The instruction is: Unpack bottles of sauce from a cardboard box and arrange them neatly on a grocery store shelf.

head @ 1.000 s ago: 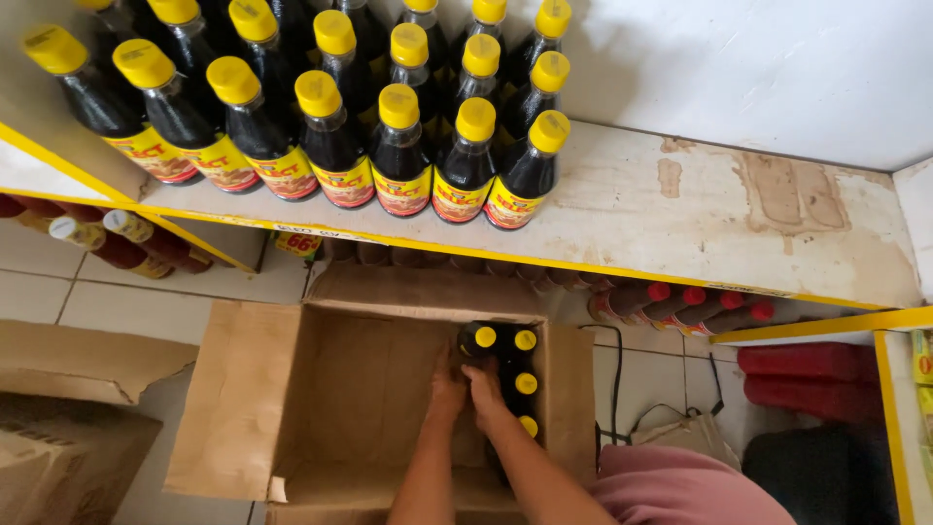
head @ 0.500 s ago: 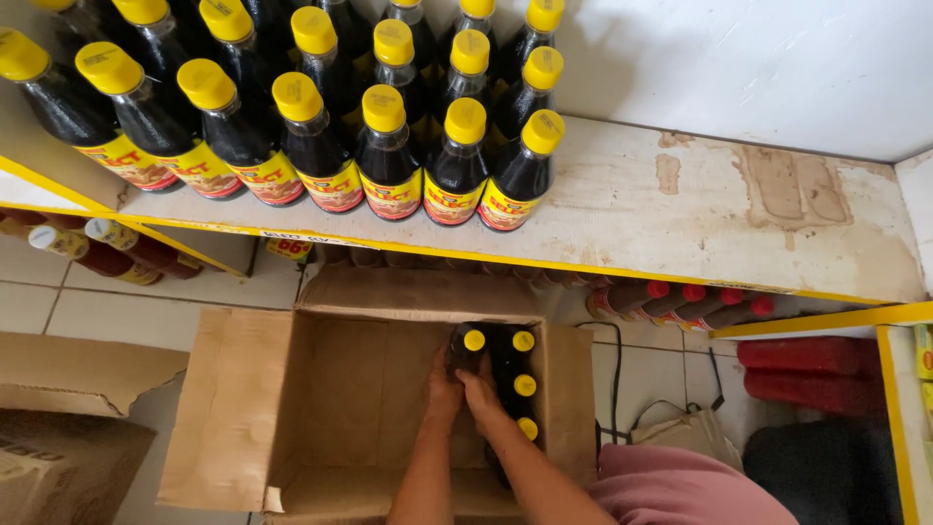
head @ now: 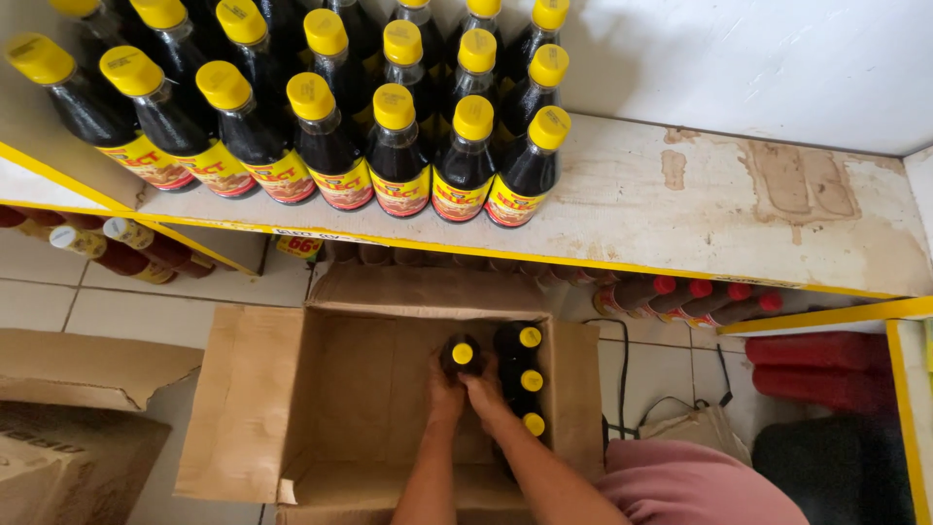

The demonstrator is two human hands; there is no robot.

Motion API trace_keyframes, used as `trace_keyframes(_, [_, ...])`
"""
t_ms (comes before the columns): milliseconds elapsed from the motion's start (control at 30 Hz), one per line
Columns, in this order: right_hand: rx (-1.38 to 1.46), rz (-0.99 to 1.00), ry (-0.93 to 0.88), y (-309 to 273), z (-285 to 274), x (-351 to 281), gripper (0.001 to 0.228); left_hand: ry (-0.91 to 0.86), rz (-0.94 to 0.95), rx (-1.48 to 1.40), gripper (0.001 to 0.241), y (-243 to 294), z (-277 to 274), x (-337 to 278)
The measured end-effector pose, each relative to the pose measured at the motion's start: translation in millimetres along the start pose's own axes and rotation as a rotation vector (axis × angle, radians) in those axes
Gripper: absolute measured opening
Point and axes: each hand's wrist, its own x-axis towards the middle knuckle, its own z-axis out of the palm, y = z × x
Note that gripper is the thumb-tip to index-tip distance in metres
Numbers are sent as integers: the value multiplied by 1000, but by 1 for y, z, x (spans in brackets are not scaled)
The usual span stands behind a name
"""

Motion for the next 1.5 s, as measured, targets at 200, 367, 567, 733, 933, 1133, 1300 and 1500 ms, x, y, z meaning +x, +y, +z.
trace_keyframes(200, [-89, -65, -7, -16, 3, -21, 82, 82, -113, 222, 73, 44, -12, -10])
trace_keyframes(367, [2, -35, -53, -34, 7, -43, 72, 114, 4, 165, 62, 89, -24, -19])
trace_keyframes(567, [-122, -92, 5, -51, 13, -70, 67, 252, 28, 335, 45, 136, -34, -36])
trace_keyframes(733, [-78, -106, -18, -71, 10, -92, 70, 354, 141, 436, 39, 179, -38, -55])
trace_keyframes(933, [58, -328, -156, -116, -10, -118, 62, 325, 219, 387, 46, 293, -42, -85])
trace_keyframes(1133, [92, -339, -184, -208, -43, -183, 60, 306, 337, 301, 50, 357, -36, -104])
trace_keyframes(1300, [-34, -528, -153, -234, -73, -182, 60, 224, 393, 274, 50, 409, -27, -119])
trace_keyframes(1500, [66, -456, -182, -307, -99, -218, 62, 171, 491, 246, 57, 470, -1, -121])
